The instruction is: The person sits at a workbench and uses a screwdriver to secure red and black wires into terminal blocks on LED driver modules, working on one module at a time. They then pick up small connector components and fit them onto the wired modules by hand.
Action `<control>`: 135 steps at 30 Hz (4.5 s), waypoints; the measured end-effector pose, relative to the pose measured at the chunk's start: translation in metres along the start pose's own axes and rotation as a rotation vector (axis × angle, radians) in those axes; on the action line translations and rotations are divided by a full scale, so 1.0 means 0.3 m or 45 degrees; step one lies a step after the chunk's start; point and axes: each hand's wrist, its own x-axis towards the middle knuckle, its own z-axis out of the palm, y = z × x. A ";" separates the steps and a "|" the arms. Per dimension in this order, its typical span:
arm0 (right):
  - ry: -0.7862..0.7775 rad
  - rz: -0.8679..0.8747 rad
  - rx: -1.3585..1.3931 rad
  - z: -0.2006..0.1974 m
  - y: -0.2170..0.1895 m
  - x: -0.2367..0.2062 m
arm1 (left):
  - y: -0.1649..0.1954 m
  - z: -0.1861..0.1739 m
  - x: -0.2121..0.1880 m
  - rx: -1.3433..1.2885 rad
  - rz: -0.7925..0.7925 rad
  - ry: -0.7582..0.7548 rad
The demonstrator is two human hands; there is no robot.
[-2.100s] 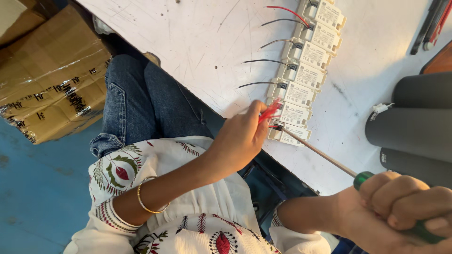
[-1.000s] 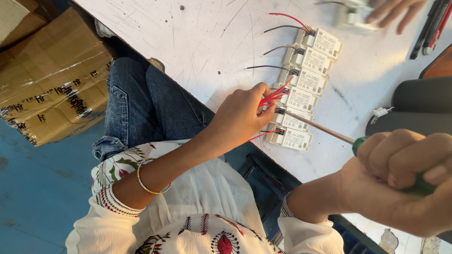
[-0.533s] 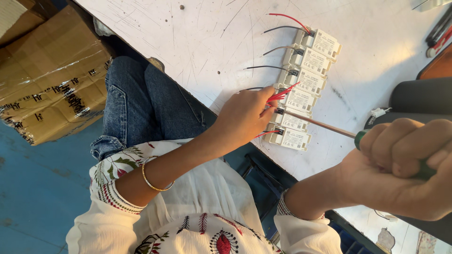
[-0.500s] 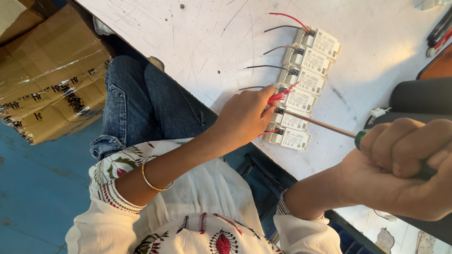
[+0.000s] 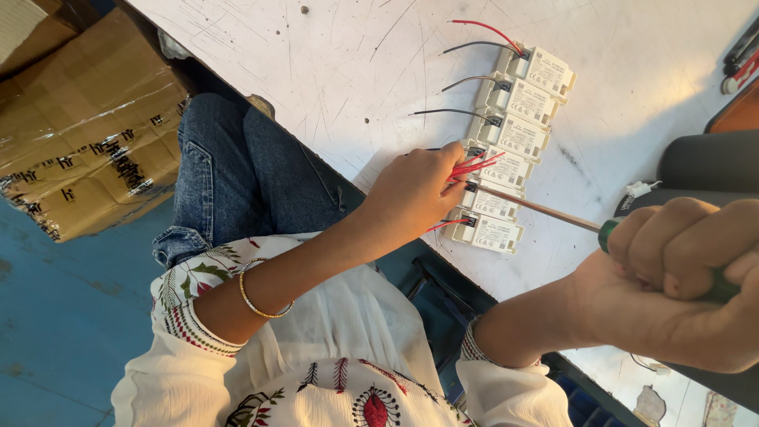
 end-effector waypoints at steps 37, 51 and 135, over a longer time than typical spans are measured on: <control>-0.299 0.105 -0.265 0.059 -0.033 0.026 | -0.035 0.049 -0.011 0.015 0.088 0.099; -0.323 -0.018 -0.318 0.045 -0.028 0.034 | -0.007 0.077 0.002 0.161 -0.003 0.077; -0.149 -0.094 0.039 0.108 -0.033 -0.014 | -0.013 -0.001 -0.065 -0.038 -0.022 0.261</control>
